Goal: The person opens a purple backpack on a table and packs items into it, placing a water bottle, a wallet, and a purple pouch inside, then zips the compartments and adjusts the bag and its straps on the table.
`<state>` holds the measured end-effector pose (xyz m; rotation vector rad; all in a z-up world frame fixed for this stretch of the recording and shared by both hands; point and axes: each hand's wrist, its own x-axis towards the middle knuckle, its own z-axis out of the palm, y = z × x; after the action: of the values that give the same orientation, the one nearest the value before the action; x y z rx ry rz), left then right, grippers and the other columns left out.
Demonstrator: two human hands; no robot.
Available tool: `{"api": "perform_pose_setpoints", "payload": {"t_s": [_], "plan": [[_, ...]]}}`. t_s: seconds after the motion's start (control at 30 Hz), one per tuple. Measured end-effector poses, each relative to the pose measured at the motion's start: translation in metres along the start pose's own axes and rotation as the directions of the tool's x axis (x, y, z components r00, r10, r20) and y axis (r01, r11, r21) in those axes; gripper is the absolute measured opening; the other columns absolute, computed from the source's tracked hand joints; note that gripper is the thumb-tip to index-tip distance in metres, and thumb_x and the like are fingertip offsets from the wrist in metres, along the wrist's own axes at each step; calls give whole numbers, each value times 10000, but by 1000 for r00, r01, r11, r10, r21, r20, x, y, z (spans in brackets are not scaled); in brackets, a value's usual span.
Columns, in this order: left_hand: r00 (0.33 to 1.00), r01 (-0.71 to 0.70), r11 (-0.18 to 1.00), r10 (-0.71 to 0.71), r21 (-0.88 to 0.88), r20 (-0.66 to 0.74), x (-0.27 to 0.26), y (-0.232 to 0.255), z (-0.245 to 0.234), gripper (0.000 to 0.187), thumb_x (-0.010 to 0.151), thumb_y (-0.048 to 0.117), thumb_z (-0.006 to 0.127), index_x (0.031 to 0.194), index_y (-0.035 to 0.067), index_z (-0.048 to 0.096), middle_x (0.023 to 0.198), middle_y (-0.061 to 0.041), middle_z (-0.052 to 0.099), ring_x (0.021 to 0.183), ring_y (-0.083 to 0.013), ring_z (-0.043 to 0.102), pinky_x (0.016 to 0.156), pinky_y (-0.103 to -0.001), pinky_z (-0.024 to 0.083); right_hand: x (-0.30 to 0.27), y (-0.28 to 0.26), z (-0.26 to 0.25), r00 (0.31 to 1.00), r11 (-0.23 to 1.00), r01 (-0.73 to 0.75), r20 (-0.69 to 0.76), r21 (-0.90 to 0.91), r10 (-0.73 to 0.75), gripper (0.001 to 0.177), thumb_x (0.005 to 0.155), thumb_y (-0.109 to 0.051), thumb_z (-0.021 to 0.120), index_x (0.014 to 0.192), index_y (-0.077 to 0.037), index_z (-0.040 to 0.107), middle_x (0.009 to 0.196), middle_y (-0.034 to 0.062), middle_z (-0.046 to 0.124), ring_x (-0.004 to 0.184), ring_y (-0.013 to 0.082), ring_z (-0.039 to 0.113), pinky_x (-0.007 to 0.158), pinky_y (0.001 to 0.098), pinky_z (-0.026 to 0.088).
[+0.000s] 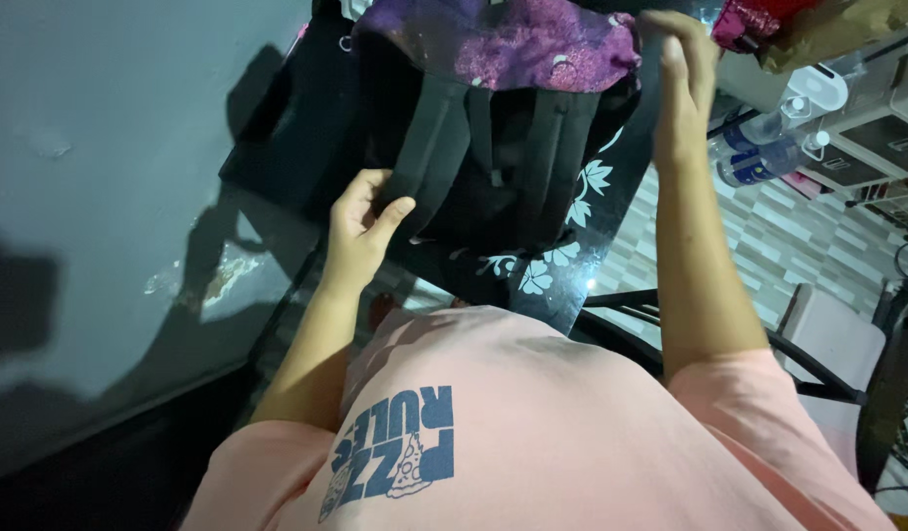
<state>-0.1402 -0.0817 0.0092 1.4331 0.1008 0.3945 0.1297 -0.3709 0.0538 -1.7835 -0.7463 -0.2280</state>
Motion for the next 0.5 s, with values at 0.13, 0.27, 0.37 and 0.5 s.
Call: {"api": "perform_pose_setpoints", "payload": {"t_s": [0.13, 0.27, 0.37, 0.5], "plan": [[995, 78, 980, -66, 184, -71, 0, -17, 4, 267, 986, 141, 718, 1204, 5, 645, 1050, -45, 716, 961, -107, 664, 877, -255, 537, 18, -2, 8, 958, 986, -105, 279, 129, 65, 355, 944, -273, 640, 1253, -103, 682, 1326, 32, 544, 1312, 208, 492, 1177, 353, 362], [996, 68, 966, -49, 248, -80, -2, -30, 4, 261, 989, 139, 721, 1203, 6, 650, 1058, -65, 734, 981, -123, 679, 892, -264, 539, 11, 7, 14, 961, 995, -9, 275, -95, 35, 441, 855, -179, 815, 1269, -97, 687, 1270, 39, 532, 1280, 231, 444, 1184, 365, 341], [996, 69, 982, -59, 176, -66, -6, -36, 2, 263, 993, 135, 720, 1207, 3, 641, 1078, -76, 728, 1006, -132, 673, 920, -271, 532, 14, 18, 17, 966, 988, -85, 234, -132, 114, 390, 910, -71, 785, 1294, -102, 717, 1166, 6, 519, 1171, 190, 459, 1095, 322, 396], [997, 62, 980, -53, 191, -52, -6, -34, 5, 266, 995, 147, 717, 1207, 6, 641, 1069, -71, 731, 1004, -135, 681, 920, -270, 535, 16, 29, 21, 972, 991, -116, 212, 72, 98, 289, 1005, 43, 722, 1270, -73, 723, 1155, -17, 508, 1107, 121, 519, 1034, 276, 462]]}}
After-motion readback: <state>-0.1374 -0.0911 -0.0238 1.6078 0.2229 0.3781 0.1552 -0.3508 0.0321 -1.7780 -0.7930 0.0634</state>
